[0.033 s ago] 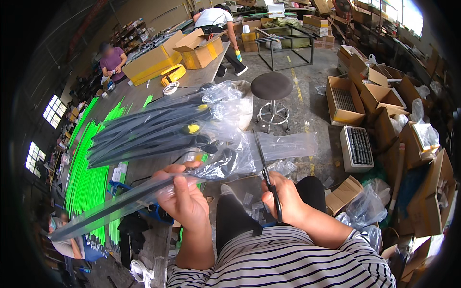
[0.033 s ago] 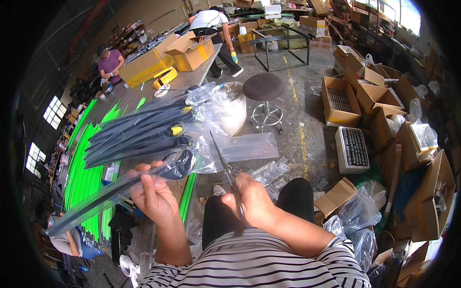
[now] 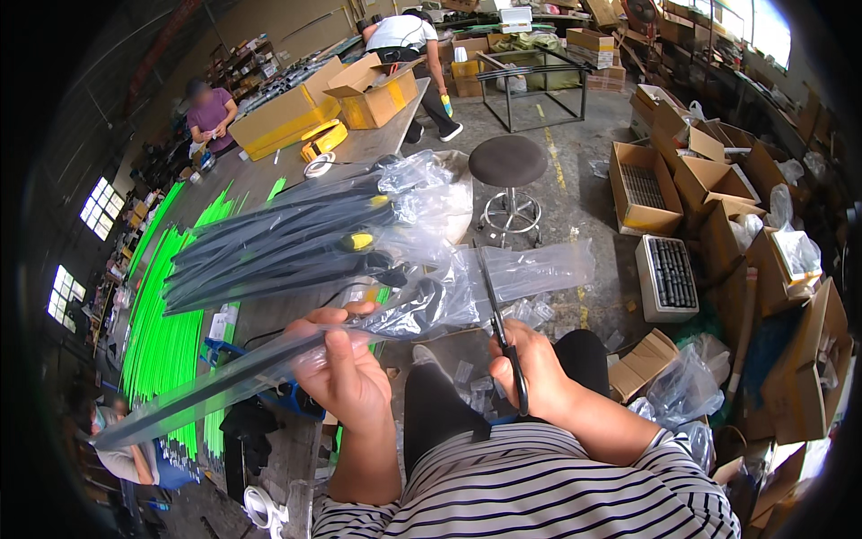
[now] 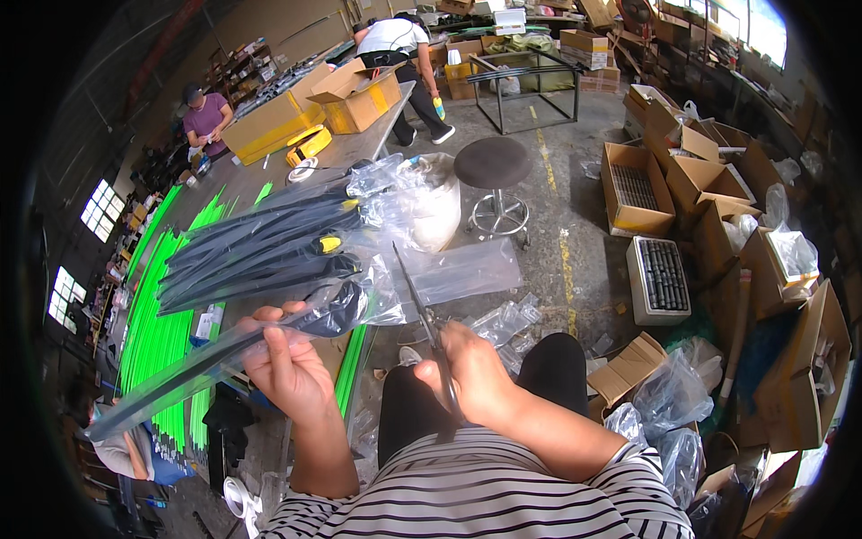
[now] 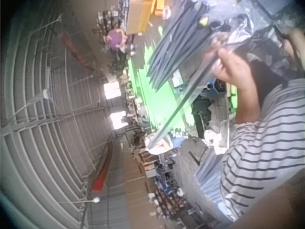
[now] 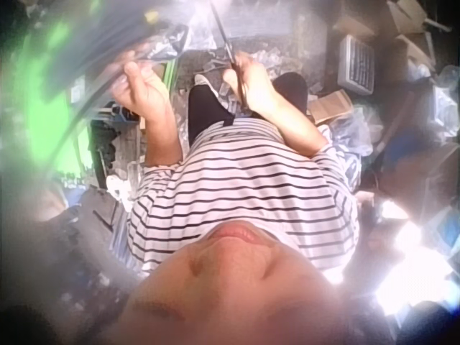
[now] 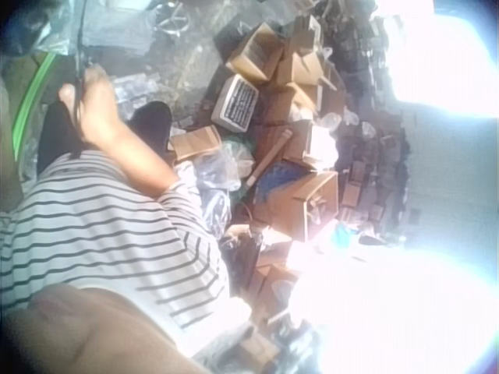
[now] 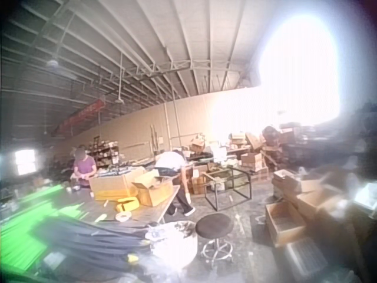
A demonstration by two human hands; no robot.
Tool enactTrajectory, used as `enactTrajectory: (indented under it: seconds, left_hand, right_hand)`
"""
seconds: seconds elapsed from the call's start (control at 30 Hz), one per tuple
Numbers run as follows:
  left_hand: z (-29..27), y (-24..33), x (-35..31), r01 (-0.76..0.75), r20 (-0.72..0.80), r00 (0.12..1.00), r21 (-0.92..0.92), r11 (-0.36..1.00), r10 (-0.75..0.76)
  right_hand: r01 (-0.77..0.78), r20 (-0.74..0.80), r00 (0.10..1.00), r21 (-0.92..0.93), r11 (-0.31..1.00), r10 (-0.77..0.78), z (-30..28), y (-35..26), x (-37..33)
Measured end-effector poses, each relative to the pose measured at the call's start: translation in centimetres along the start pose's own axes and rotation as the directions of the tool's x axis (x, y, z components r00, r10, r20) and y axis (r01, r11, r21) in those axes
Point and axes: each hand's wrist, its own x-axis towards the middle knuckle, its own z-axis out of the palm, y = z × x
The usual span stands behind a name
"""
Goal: The person uses scissors to cut open plastic wrapping on long, dark gray poles with yellow tips. They remove the plastic and place the poles on a pile on the table.
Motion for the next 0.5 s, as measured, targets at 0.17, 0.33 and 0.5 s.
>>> enactTrajectory:
  seconds: [0.17,0.33,0.5]
  left_hand:
    - [0.2,0.0,-0.1,0.010,0.022,1.000,-0.003,1.000,-0.010]
    - [0.3,-0.1,-0.1,0.008,0.025,1.000,-0.018,1.000,-0.007]
    - [-1.7,1.7,0.0,0.034,-0.080,0.996,-0.004,0.999,-0.035]
  right_hand:
    - [0.005,-0.002,1.000,0.023,1.000,-0.005,-0.5,-0.2,0.1]
    - [-0.070,-0.010,0.997,0.067,0.995,0.071,-0.8,0.2,-0.3]
    - [-0.273,0.087,0.962,0.281,0.920,0.259,0.5,1.4,-0.1]
